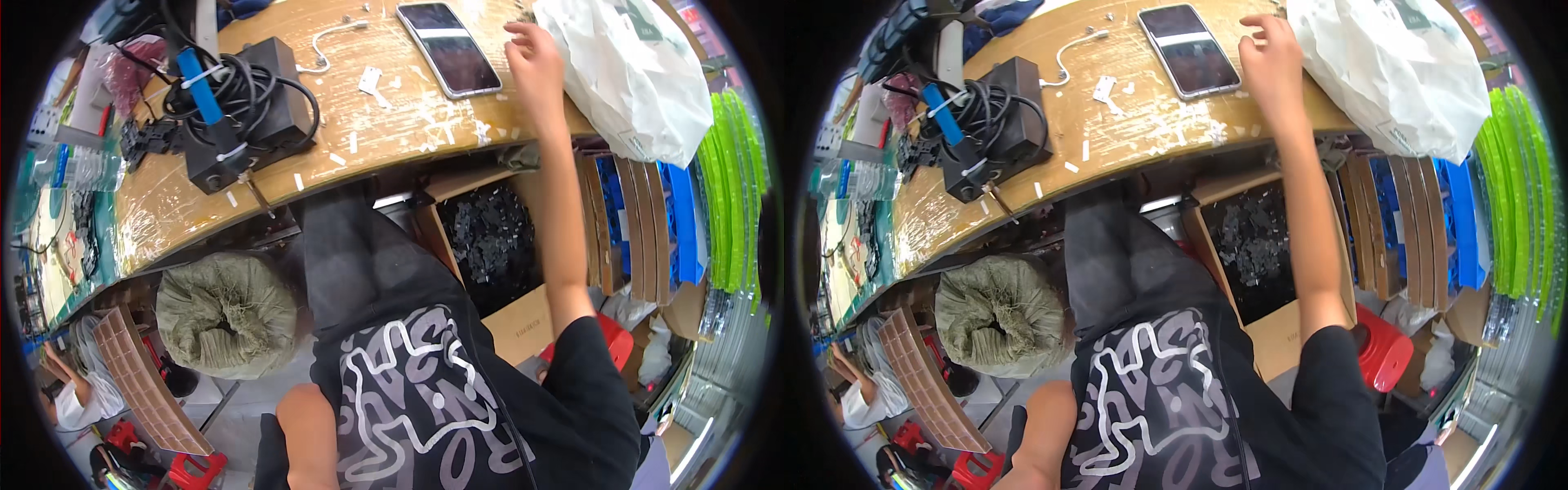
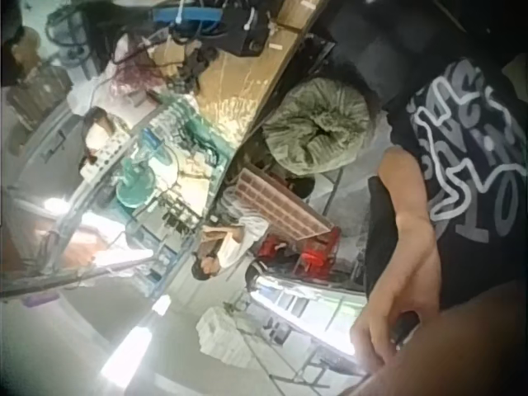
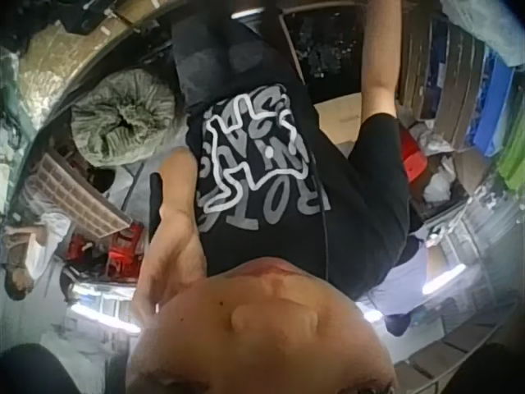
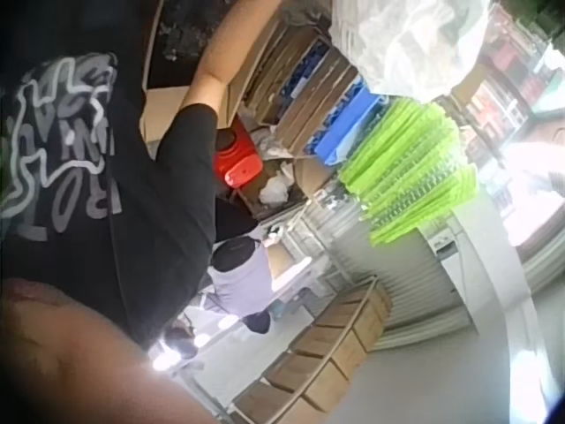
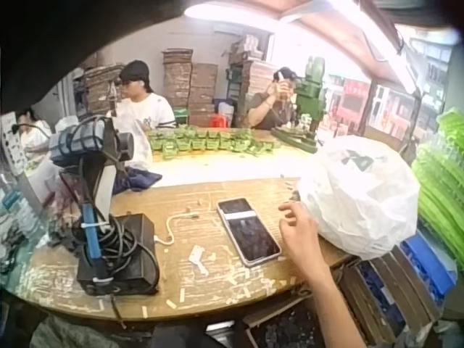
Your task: The person assembles small black plastic electronic components at a workbench. They repeatedly pick up parts from a large sack, insert small metal pins into the plastic housings, and place the finished units onto the table. The process involves handling multiple identical components one by one.
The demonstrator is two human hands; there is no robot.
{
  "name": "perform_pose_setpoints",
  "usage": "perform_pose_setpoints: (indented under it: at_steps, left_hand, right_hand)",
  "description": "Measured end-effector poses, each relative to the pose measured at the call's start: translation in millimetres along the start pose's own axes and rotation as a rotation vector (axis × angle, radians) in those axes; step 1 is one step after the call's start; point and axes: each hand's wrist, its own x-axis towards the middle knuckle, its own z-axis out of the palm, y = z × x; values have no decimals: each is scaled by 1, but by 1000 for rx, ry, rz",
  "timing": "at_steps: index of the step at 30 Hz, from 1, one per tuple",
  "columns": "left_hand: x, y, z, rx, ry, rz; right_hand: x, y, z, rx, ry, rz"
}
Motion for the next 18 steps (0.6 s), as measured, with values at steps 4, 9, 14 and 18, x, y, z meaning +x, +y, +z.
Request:
perform_pose_setpoints:
  at_steps: [4,9,14,18]
  left_hand:
    - [-4,10,-14,-114,-101,-79]
    - [7,12,-15,11,-68,77]
    - [12,12,-21,75,-80,158]
    - [4,13,-22,1,-169,154]
  right_hand:
    - [54,68,21,-769,-227,-260]
    - [84,76,50,-960,-440,-176]
    - [81,80,36,-968,-412,-198]
    - [75,54,35,-850,-271,-151]
